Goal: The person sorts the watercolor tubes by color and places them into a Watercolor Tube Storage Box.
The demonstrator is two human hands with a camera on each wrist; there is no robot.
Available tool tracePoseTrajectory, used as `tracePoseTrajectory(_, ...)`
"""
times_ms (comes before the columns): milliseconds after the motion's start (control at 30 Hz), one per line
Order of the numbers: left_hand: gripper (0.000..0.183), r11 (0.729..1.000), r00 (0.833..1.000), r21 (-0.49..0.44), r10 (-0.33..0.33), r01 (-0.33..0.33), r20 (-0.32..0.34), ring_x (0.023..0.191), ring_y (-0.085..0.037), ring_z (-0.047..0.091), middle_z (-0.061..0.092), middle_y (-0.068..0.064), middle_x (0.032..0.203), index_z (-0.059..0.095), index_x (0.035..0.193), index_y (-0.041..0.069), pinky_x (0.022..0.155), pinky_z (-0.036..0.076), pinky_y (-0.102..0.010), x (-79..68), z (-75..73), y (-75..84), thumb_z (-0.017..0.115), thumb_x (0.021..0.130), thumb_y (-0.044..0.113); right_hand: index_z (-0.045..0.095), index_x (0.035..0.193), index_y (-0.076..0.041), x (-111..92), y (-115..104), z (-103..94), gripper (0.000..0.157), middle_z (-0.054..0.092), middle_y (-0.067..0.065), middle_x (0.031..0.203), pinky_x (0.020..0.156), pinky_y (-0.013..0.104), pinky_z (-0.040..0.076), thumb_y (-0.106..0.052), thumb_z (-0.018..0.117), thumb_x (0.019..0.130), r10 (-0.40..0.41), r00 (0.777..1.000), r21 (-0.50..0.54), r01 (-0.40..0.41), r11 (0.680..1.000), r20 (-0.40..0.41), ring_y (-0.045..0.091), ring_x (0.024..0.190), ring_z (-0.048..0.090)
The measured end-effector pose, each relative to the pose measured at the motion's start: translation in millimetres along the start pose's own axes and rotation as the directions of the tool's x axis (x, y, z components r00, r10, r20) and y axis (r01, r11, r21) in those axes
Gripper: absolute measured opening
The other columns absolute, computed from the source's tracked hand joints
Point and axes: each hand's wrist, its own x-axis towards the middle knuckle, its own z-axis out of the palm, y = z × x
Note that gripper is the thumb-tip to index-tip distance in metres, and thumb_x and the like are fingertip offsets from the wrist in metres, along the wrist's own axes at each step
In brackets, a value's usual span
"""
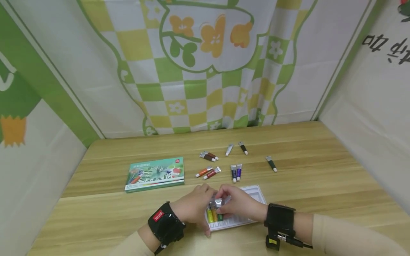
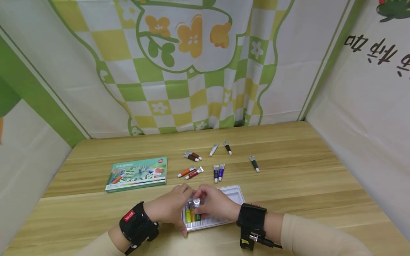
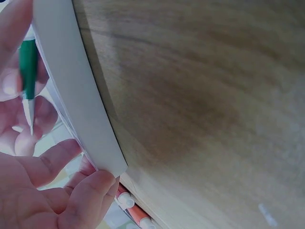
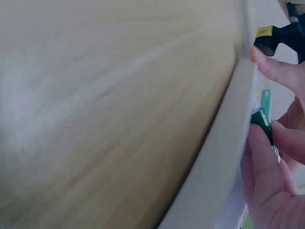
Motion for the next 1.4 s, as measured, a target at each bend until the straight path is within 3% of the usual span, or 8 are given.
tracePoseTrajectory(200, 0.111, 1.0, 1.0, -0.004, 0.004, -0.004, -0.003, 0.109, -0.017, 0.041, 0.045, -0.003, 0.118, 0.045, 0.136, 0.005, 0.098, 0.043, -0.032, 1.4, 1.1, -1.2, 0.095, 0.045, 0.043, 0.062, 0.104, -0.006, -1, -2, -2.4, 0.031, 0.056, 0.003, 0.097, 0.065, 0.026, 0.052, -0.006, 0.078, 0.078, -0.073, 0.997, -0.278, 0.077, 0.957, 0.026, 0.013, 0.077, 0.056)
tracePoseTrajectory(400, 0.11, 1.0, 1.0, -0.022, -0.013, 0.014, 0.018, 0.111, -0.017, 0.041, 0.045, -0.002, 0.121, 0.045, 0.137, 0.006, 0.1, 0.043, -0.033, 1.4, 0.9, -1.4, 0.095, 0.046, 0.043, 0.069, 0.114, -0.009, -3, -13, -6.8, 0.037, 0.057, 0.0, 0.105, 0.069, 0.021, 0.05, -0.019, 0.079, 0.08, -0.161, 0.975, -0.666, 0.221, 0.712, 0.151, 0.008, 0.082, 0.056)
tracePoseTrajectory(533, 0.11, 1.0, 1.0, -0.007, -0.021, 0.021, 0.017, 0.112, -0.019, 0.041, 0.045, -0.003, 0.121, 0.045, 0.136, 0.005, 0.1, 0.043, -0.034, 1.6, 0.8, -0.6, 0.095, 0.046, 0.042, 0.071, 0.112, -0.013, -6, -17, -5.8, 0.031, 0.061, 0.0, 0.112, 0.074, 0.023, 0.052, -0.024, 0.076, 0.084, -0.19, 0.96, -0.79, 0.276, 0.547, 0.204, 0.01, 0.091, 0.061)
tracePoseTrajectory(633, 0.111, 1.0, 1.0, 0.006, -0.022, 0.022, 0.015, 0.112, -0.019, 0.042, 0.045, -0.004, 0.122, 0.045, 0.136, 0.004, 0.101, 0.043, -0.034, 2.1, 1.0, -0.6, 0.095, 0.045, 0.043, 0.073, 0.107, -0.015, -8, -16, -5.9, 0.024, 0.06, 0.001, 0.114, 0.076, 0.025, 0.053, -0.025, 0.074, 0.085, -0.227, 0.947, -0.822, 0.313, 0.475, 0.229, 0.011, 0.094, 0.06)
tracePoseTrajectory(767, 0.113, 1.0, 1.0, 0.005, -0.017, 0.017, 0.011, 0.112, -0.02, 0.041, 0.045, -0.005, 0.123, 0.044, 0.137, 0.004, 0.101, 0.042, -0.034, 2.1, 1.4, -0.8, 0.095, 0.044, 0.043, 0.074, 0.103, -0.018, -8, -15, -7.1, 0.021, 0.065, -0.003, 0.109, 0.083, 0.032, 0.05, -0.028, 0.075, 0.084, -0.253, 0.936, -0.837, 0.337, 0.432, 0.246, 0.01, 0.094, 0.059)
tracePoseTrajectory(933, 0.116, 1.0, 1.0, -0.004, -0.025, 0.026, 0.013, 0.114, -0.021, 0.041, 0.045, -0.007, 0.128, 0.043, 0.139, 0.004, 0.102, 0.041, -0.035, 2.0, 0.9, 0.0, 0.095, 0.044, 0.043, 0.074, 0.1, -0.022, -5, -17, -8.3, 0.019, 0.07, -0.009, 0.095, 0.095, 0.058, 0.041, -0.028, 0.077, 0.082, -0.228, 0.944, -0.832, 0.32, 0.453, 0.239, 0.008, 0.092, 0.061)
tracePoseTrajectory(1033, 0.116, 1.0, 1.0, -0.005, -0.025, 0.025, 0.01, 0.114, -0.021, 0.041, 0.045, -0.007, 0.127, 0.043, 0.139, 0.004, 0.102, 0.042, -0.035, 1.5, 0.6, 0.5, 0.095, 0.044, 0.043, 0.075, 0.094, -0.024, -1, -20, -7.1, 0.015, 0.07, -0.012, 0.088, 0.092, 0.053, 0.043, -0.028, 0.078, 0.08, -0.22, 0.943, -0.831, 0.325, 0.451, 0.25, 0.006, 0.084, 0.06)
tracePoseTrajectory(1400, 0.114, 1.0, 1.0, 0.003, -0.009, 0.009, 0.007, 0.113, -0.021, 0.041, 0.046, -0.006, 0.124, 0.044, 0.138, 0.002, 0.102, 0.041, -0.035, 1.2, -0.6, 1.0, 0.095, 0.045, 0.042, 0.076, 0.088, -0.027, 3, -21, -3.7, 0.014, 0.07, -0.013, 0.085, 0.074, 0.029, 0.04, -0.033, 0.08, 0.076, -0.248, 0.93, -0.883, 0.344, 0.318, 0.273, 0.003, 0.075, 0.056)
